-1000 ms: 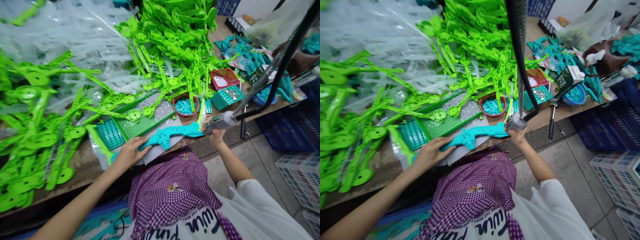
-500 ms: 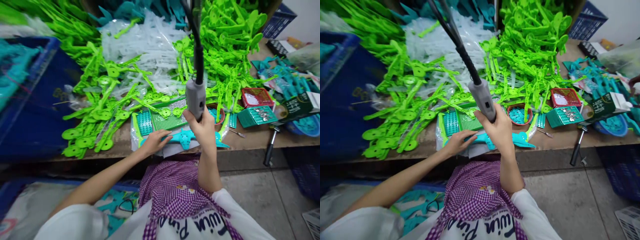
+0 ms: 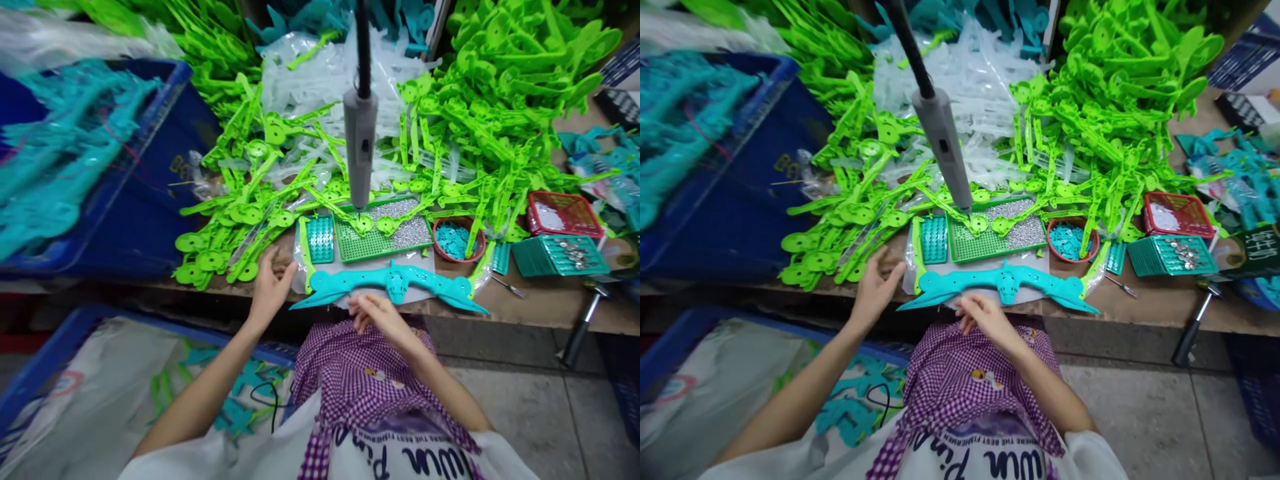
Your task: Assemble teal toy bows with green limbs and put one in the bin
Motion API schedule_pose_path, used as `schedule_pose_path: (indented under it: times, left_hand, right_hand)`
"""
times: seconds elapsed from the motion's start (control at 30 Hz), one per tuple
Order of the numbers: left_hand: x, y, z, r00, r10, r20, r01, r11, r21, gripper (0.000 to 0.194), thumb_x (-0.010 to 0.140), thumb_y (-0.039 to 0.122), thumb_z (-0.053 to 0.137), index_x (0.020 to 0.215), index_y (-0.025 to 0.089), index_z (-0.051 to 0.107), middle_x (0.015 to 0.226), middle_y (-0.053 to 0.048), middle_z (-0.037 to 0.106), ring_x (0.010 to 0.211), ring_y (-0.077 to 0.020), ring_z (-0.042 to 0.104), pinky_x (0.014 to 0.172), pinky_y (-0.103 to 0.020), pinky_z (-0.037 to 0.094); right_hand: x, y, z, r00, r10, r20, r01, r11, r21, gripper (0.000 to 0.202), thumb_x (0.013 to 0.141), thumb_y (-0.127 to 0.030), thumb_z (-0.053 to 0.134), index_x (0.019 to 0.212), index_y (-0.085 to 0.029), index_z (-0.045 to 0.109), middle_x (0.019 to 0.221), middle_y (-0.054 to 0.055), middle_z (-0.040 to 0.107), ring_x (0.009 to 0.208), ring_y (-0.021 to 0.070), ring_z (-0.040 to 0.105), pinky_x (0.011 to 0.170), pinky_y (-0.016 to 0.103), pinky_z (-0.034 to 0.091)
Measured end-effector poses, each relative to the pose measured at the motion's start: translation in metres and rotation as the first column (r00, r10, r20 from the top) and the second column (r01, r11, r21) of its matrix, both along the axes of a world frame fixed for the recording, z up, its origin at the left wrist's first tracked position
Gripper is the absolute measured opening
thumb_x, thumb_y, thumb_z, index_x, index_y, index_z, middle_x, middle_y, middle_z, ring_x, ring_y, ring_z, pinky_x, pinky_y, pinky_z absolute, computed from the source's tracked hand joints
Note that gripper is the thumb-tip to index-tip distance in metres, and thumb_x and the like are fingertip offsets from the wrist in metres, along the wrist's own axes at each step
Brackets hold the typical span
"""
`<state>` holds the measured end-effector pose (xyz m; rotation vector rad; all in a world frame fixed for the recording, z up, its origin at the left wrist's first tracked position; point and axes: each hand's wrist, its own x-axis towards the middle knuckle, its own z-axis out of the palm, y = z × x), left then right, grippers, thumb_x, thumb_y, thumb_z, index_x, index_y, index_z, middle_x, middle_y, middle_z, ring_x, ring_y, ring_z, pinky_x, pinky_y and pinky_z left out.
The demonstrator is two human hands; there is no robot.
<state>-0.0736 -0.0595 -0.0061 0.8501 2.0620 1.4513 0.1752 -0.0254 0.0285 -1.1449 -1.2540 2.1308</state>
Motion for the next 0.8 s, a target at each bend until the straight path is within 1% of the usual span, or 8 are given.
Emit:
schedule_pose_path:
  times: [0.07,0.13,0.27,0.4,0.47,0.53,0.7,0.8]
  left_hand:
    - [0.004,-0.002,-0.002,0.968,-0.004,0.251,0.015,0.999,-0.039,0.063,0.067,0.036,0.080,0.124,0.017,0.060,0.108,-0.009,0.067,0.073,-0.0134,0.063,0.062,-0.024,0.052]
    - [0.014,-0.002,0.002,0.906,0.003,0.424,0.009,1.000,-0.027,0.066,0.061,0.031,0.083,0.122,0.017,0.061,0.107,-0.008,0.068,0.065,-0.0100,0.061,0.057,-0.021,0.050]
    - [0.036,-0.005,0.016,0.790,0.009,0.612,0.001,1.000,-0.017,0.066,0.051,0.024,0.086,0.112,0.013,0.066,0.090,-0.004,0.069,0.053,-0.0057,0.053,0.047,-0.018,0.041]
    - [0.052,-0.018,0.026,0.745,0.095,0.660,-0.137,0.990,0.013,0.055,0.046,0.023,0.087,0.097,0.013,0.070,0.086,-0.003,0.072,0.053,-0.0049,0.051,0.047,-0.017,0.039]
    - [0.060,-0.024,0.031,0.711,0.123,0.692,-0.206,0.978,0.039,0.054,0.045,0.022,0.087,0.096,0.015,0.071,0.087,-0.002,0.073,0.057,-0.0069,0.057,0.051,-0.018,0.043]
    - [0.067,-0.025,0.038,0.668,0.108,0.736,-0.230,0.971,0.066,0.049,0.049,0.024,0.087,0.094,0.016,0.070,0.089,-0.002,0.074,0.067,-0.0109,0.064,0.062,-0.020,0.050]
    - [0.066,-0.009,0.055,0.532,-0.112,0.840,-0.081,0.980,0.182,0.039,0.067,0.036,0.079,0.101,0.018,0.071,0.105,-0.007,0.075,0.095,-0.0218,0.070,0.086,-0.032,0.056]
    - [0.058,0.000,0.057,0.456,-0.145,0.878,-0.045,0.982,0.185,0.032,0.072,0.032,0.075,0.100,0.016,0.071,0.104,-0.007,0.076,0.101,-0.0224,0.069,0.092,-0.033,0.055]
  right_hand:
    - [-0.012,-0.016,-0.023,0.998,-0.046,-0.051,0.034,0.976,-0.217,0.049,0.070,-0.063,0.073,0.089,-0.018,0.065,0.082,0.005,0.070,0.059,0.0120,0.063,0.053,0.026,0.053]
    - [-0.022,-0.019,-0.032,0.990,-0.114,-0.079,0.084,0.946,-0.312,0.054,0.064,-0.062,0.079,0.089,-0.017,0.064,0.088,0.006,0.072,0.063,0.0125,0.066,0.057,0.026,0.055]
    - [-0.031,-0.007,-0.026,0.986,-0.129,-0.107,0.075,0.911,-0.405,0.051,0.068,-0.061,0.078,0.087,-0.015,0.065,0.090,0.008,0.074,0.065,0.0132,0.069,0.057,0.024,0.057]
    - [-0.036,0.001,-0.022,0.990,-0.086,-0.112,0.023,0.883,-0.470,0.043,0.075,-0.056,0.075,0.081,-0.014,0.065,0.069,0.003,0.070,0.057,0.0130,0.068,0.051,0.022,0.056]
    - [-0.037,-0.001,-0.022,0.987,-0.094,-0.134,0.019,0.878,-0.478,0.038,0.075,-0.050,0.076,0.083,-0.015,0.064,0.067,0.001,0.070,0.054,0.0132,0.067,0.046,0.021,0.055]
    - [-0.037,-0.003,-0.018,0.978,-0.124,-0.170,0.026,0.871,-0.491,0.030,0.079,-0.042,0.074,0.084,-0.015,0.064,0.068,0.002,0.071,0.053,0.0132,0.068,0.045,0.020,0.054]
    - [-0.037,0.008,0.000,0.963,-0.143,-0.229,-0.032,0.783,-0.622,0.020,0.092,-0.029,0.055,0.085,-0.012,0.062,0.068,0.006,0.073,0.057,0.0154,0.072,0.057,0.022,0.061]
    - [-0.038,0.022,0.007,0.964,-0.074,-0.254,-0.114,0.751,-0.650,0.018,0.094,-0.024,0.052,0.096,-0.009,0.061,0.075,0.010,0.075,0.063,0.0176,0.075,0.064,0.024,0.063]
